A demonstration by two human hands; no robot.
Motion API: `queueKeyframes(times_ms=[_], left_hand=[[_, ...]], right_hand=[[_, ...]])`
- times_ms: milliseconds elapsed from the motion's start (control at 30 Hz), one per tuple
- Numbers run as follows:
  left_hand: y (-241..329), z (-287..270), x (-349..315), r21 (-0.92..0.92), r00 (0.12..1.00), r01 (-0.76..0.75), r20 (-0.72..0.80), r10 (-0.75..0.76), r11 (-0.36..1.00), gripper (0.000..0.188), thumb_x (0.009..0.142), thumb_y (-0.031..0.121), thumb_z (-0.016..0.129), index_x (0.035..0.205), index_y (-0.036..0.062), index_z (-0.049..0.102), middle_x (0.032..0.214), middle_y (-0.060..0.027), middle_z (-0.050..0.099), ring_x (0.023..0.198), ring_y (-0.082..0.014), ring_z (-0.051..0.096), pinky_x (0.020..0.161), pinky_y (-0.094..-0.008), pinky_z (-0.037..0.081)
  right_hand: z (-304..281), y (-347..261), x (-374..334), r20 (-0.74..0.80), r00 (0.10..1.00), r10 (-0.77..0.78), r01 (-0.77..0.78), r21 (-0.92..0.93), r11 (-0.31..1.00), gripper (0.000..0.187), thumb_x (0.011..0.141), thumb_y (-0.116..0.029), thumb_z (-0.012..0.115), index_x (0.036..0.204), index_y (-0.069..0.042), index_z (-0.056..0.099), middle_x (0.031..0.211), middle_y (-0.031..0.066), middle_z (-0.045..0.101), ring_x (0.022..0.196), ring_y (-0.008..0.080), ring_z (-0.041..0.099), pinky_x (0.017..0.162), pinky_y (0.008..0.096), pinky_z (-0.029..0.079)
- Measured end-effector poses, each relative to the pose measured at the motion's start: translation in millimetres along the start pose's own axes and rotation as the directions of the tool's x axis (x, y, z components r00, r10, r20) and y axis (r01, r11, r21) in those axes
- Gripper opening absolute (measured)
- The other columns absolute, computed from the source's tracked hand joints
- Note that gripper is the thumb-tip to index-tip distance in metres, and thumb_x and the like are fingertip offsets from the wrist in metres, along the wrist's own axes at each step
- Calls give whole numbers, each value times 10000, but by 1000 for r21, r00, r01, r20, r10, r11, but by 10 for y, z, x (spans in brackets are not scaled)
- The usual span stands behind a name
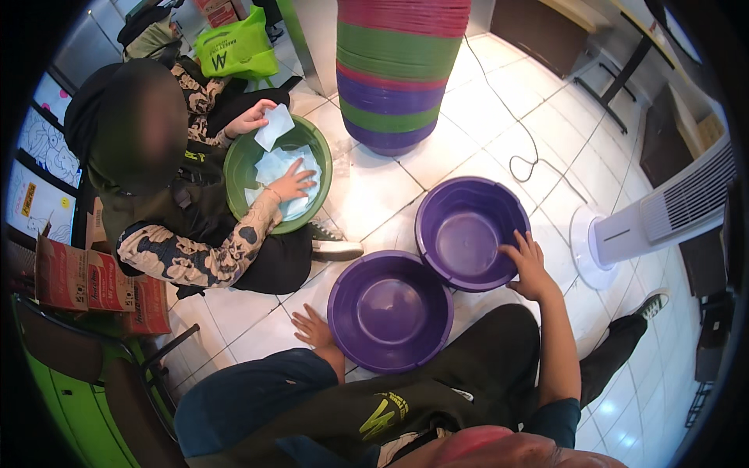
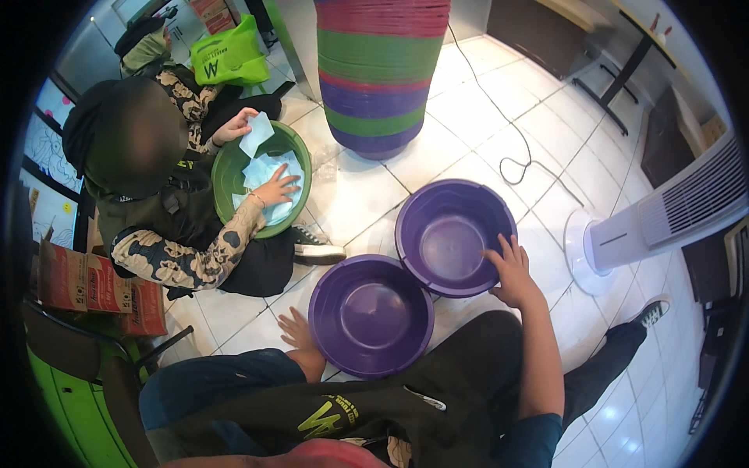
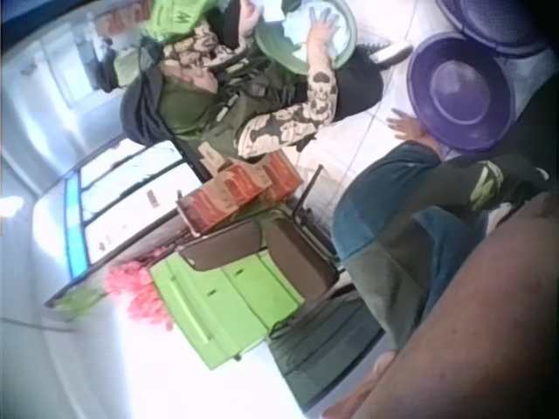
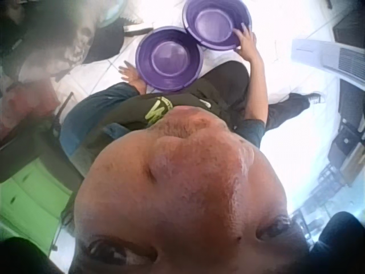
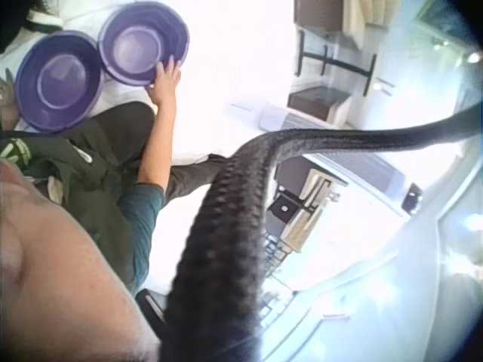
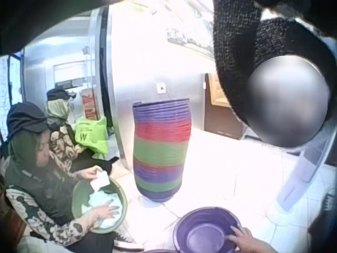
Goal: The person sits on the floor and assembles purple plastic bowls by inserting small white paper pieces into the rim slots. They handle the bowls one at a time, occasionally stacking them, while another person works nearby with similar items.
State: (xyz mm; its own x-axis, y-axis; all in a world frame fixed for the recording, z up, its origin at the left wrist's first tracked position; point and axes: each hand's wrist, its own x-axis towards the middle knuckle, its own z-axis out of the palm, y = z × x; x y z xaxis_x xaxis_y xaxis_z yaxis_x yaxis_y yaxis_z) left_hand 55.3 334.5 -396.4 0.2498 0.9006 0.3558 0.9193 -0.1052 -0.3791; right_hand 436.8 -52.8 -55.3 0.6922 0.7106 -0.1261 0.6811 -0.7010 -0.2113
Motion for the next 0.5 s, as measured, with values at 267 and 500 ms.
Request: queueKeyframes(times_ms=[267, 500], left_hand=[[35, -118, -122, -104, 998, -58, 2, 58, 993, 660, 1099, 449, 394, 1711, 314, 186, 1786, -166, 112, 1644, -346, 158, 1266, -605, 181], [-47, 38, -65, -86, 997, -78, 9, 79, 993, 652, 1110, 408, 368, 1718, 326, 149, 1783, -156, 152, 1639, -320, 201, 1261, -597, 199]], right_hand=[[-2484, -428, 1951, -291, 892, -346, 331, -100, 938, 1320, 591, -408, 1016, 1662, -211, 270, 1749, 197, 202, 1631, 426, 105, 1316, 594, 134], [-3734, -1392, 3207, -529, 696, -485, 226, -479, 848, 1145, 789, -541, 858, 1609, 18, 288, 1614, 291, 402, 1542, 424, 344, 1273, 514, 288]])
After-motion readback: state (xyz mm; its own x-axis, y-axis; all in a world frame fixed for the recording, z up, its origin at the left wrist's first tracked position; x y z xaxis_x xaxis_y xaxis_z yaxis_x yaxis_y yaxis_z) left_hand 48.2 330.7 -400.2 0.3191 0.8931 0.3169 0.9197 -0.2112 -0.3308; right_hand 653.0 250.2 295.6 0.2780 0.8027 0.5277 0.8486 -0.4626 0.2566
